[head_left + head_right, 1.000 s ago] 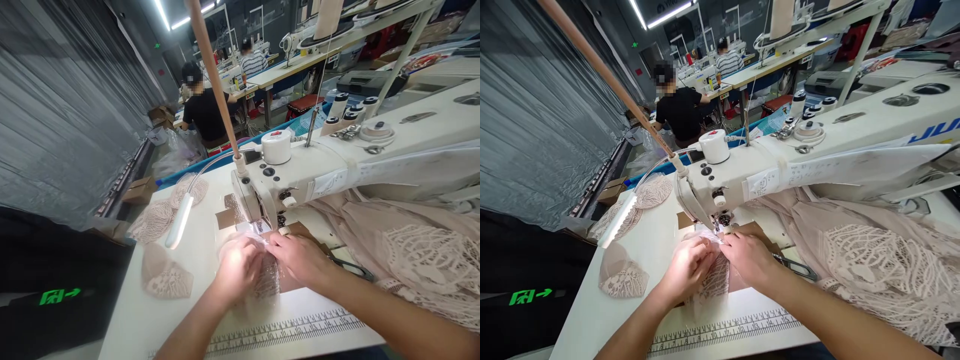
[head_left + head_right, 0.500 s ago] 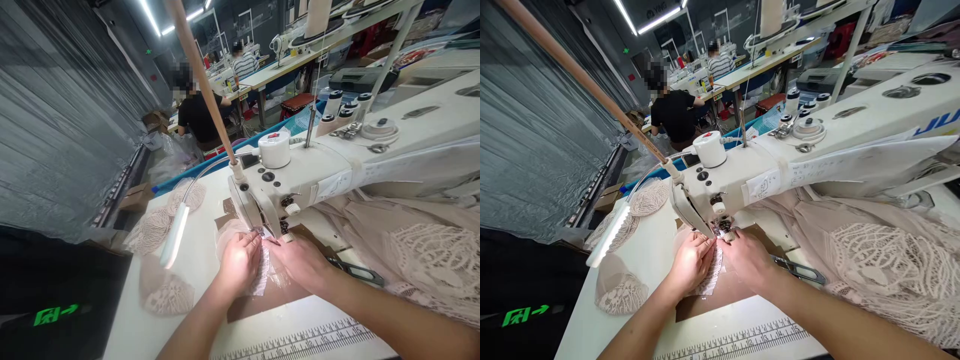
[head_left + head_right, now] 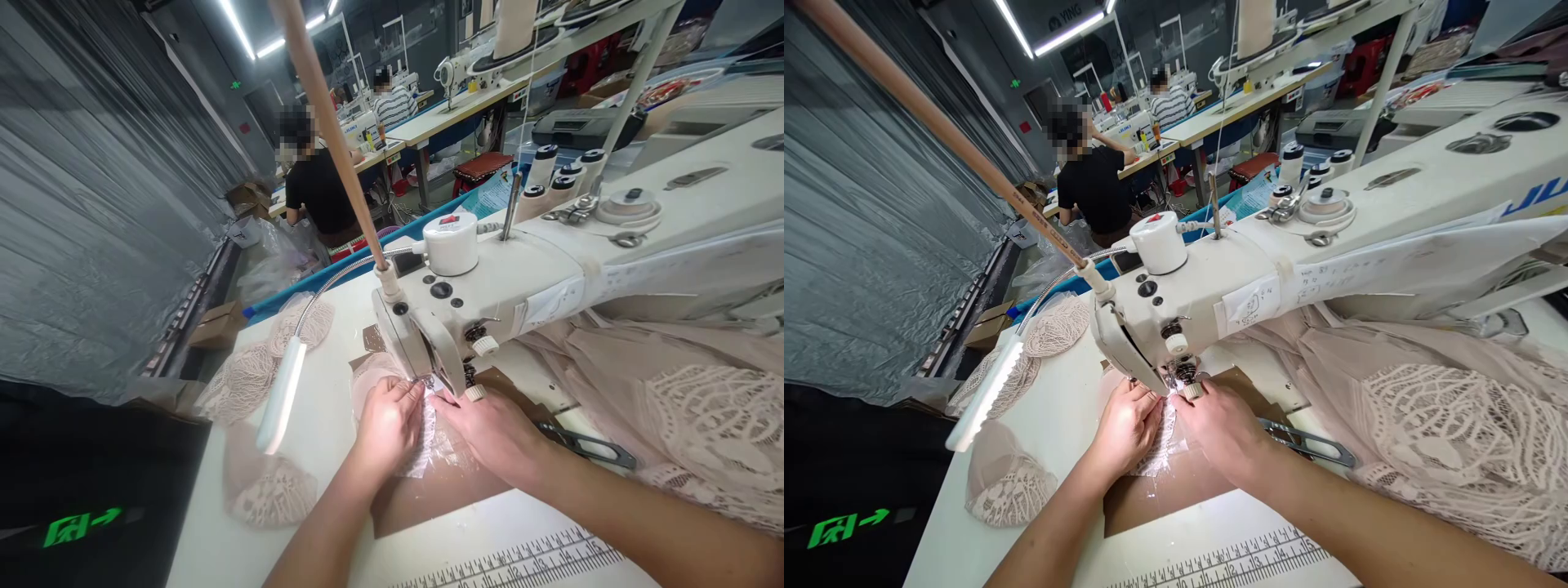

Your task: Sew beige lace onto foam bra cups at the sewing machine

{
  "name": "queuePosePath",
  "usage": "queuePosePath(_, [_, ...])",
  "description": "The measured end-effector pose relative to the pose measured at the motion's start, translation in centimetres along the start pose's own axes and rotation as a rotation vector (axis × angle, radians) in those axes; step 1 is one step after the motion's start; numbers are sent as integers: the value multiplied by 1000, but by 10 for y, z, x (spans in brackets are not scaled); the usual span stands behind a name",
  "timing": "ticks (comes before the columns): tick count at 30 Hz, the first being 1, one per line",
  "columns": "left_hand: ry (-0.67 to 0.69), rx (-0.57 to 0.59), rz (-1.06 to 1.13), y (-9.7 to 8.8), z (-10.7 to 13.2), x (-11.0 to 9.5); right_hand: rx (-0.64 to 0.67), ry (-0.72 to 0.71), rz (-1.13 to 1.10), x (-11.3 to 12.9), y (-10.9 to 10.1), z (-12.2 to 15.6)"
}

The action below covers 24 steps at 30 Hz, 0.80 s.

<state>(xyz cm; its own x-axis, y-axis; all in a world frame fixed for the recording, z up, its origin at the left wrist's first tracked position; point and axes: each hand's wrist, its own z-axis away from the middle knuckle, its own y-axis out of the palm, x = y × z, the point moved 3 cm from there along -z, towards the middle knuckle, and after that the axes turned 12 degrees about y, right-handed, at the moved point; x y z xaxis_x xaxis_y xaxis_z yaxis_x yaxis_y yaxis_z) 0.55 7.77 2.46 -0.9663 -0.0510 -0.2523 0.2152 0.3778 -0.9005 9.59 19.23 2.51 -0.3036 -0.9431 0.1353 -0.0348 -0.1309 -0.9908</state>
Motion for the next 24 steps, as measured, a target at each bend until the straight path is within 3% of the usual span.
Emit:
queuePosePath(4, [-50, 19, -58, 1, 1, 0, -18, -11, -37, -2, 2, 1])
queuePosePath(12, [-164, 109, -156, 0, 11, -1, -194, -111, -87, -7, 15, 2])
queuePosePath(16, [-305, 130, -221, -5, 17, -6, -310, -182, -96, -11, 25, 4])
queuePosePath(20, [-419, 109, -189, -30, 38, -5, -386, -264, -128, -19, 41, 0])
queuePosePath(22, [-464, 47, -187, -52, 62, 2, -394, -286, -157, -24, 49, -4])
queuePosePath(24, [-600, -61, -263, -79, 97, 13, -413, -307, -181, -29, 56, -7])
